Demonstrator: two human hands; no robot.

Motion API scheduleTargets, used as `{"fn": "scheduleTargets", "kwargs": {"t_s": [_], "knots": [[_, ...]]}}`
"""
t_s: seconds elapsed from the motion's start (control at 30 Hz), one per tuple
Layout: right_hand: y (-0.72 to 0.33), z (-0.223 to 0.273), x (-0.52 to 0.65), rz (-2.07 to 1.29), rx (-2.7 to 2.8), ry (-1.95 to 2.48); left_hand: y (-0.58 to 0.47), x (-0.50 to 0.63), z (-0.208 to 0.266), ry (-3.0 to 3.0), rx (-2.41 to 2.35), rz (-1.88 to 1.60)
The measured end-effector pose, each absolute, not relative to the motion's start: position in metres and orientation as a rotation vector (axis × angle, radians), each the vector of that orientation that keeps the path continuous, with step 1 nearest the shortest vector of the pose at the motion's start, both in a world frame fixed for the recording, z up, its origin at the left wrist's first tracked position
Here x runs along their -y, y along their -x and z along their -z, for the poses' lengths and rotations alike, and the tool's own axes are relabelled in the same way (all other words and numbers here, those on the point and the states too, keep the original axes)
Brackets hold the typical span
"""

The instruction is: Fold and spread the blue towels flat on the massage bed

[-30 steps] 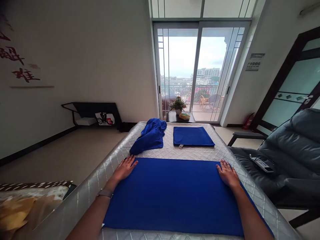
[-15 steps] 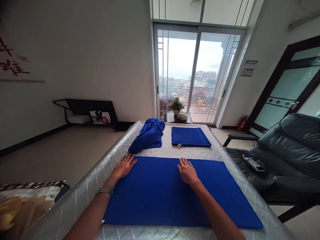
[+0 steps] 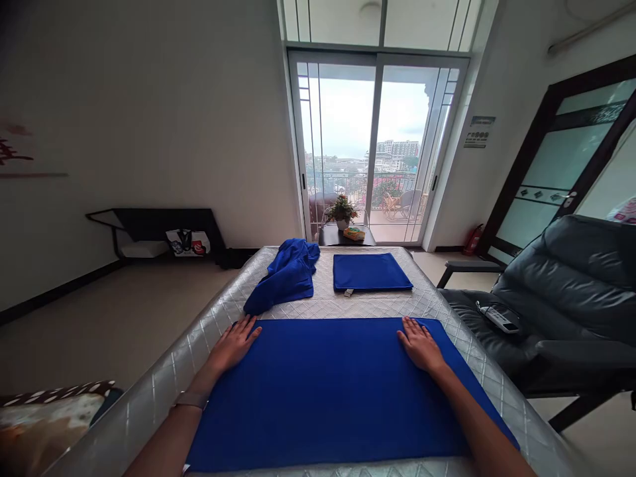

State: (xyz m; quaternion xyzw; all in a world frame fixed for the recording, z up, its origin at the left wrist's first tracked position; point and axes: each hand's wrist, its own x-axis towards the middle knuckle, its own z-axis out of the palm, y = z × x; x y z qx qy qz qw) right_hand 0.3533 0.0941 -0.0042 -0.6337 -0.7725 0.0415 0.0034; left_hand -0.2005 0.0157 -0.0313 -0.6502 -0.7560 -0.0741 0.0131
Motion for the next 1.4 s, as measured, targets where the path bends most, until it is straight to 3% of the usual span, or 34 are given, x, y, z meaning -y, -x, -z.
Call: {"fn": "scheduleTargets", "kwargs": {"t_s": [0.23,0.43,0.5,0.63,0.77,0.83,0.97,1.07,1.23,1.4], "knots": [[-0.417,0.021,-0.111,-0.034,2.185,2.199,0.191,-0.01,0.017,1.999,2.412,0.176],[-0.413,0.027,-0.112,-0.002,2.174,2.148,0.157,-0.009,-0.028,1.88,2.522,0.246],[-0.415,0.028,-0.113,-0.016,2.166,2.145,0.13,-0.009,-0.054,1.88,2.431,0.568],[-0.416,0.026,-0.112,-0.024,2.171,2.151,0.064,-0.018,-0.103,1.948,2.051,1.63],[-0.415,0.024,-0.111,-0.01,2.191,2.165,0.016,-0.045,-0.107,1.838,2.052,2.314],[-0.415,0.024,-0.112,-0.004,2.2,2.166,0.0,-0.053,-0.086,1.961,2.177,2.219],[-0.417,0.029,-0.115,0.017,2.19,2.147,-0.019,-0.048,-0.03,2.372,2.278,1.338],[-0.417,0.032,-0.116,0.023,2.185,2.152,-0.022,-0.037,-0.006,2.424,2.149,0.916],[-0.415,0.022,-0.112,0.058,2.172,2.194,-0.023,-0.031,0.0,2.385,2.004,0.725],[-0.36,-0.007,-0.09,0.32,2.269,2.06,-0.024,-0.034,0.002,2.393,1.973,0.665]]}}
